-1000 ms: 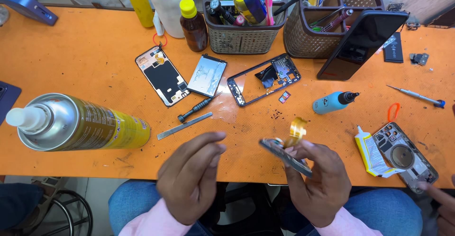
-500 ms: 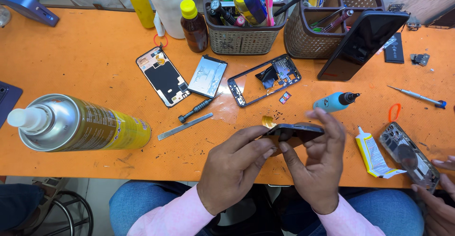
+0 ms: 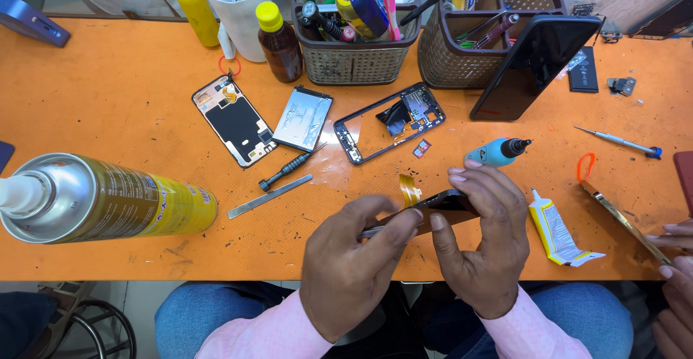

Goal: The person applies liquid from a dispenser to the edge of a phone frame, pries the battery out of the chassis using a tool, and then peels off adhesive strips from the internal surface by hand.

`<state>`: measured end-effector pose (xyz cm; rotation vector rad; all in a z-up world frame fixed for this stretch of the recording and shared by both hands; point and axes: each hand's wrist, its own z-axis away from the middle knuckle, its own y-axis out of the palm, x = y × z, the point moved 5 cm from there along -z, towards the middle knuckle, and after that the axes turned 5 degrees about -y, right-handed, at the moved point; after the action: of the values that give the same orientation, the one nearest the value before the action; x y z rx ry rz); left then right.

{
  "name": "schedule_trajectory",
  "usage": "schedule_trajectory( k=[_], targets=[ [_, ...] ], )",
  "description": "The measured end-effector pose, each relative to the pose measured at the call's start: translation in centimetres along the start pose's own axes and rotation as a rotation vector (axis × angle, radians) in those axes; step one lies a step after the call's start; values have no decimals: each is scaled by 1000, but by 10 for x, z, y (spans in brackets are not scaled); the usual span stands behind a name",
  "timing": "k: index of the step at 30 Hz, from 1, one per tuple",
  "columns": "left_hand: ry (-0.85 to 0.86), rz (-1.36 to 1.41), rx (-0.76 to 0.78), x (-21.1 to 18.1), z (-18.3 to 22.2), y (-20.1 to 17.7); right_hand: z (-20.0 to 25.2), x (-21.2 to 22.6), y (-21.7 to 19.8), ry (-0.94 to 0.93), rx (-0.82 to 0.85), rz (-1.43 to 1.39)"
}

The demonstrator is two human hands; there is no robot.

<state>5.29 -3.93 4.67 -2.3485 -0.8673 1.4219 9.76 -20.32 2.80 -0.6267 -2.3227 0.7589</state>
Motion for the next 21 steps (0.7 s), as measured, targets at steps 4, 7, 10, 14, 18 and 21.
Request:
schedule_trajectory(
  k=[4,7,10,14,18,21],
  targets=[
    [38,-9,-15,-7,-4,-4,6,-7,2,2,-66,-57],
    [115,-46,-34,-16,-9,-3,10,-8,4,5,-106,-87],
    [186,-122,14,-22,-14,-2,13,-7,4,-7,-121,-83],
    [211,-171,26,-27,-15,1,14,-4,4,-37,-135,-80],
    [211,-182,30,-27,-14,1,14,-2,4,-42,-140,-86],
    [216,-193,24,-28,-13,0,15,-2,3,-40,-142,-79]
  ],
)
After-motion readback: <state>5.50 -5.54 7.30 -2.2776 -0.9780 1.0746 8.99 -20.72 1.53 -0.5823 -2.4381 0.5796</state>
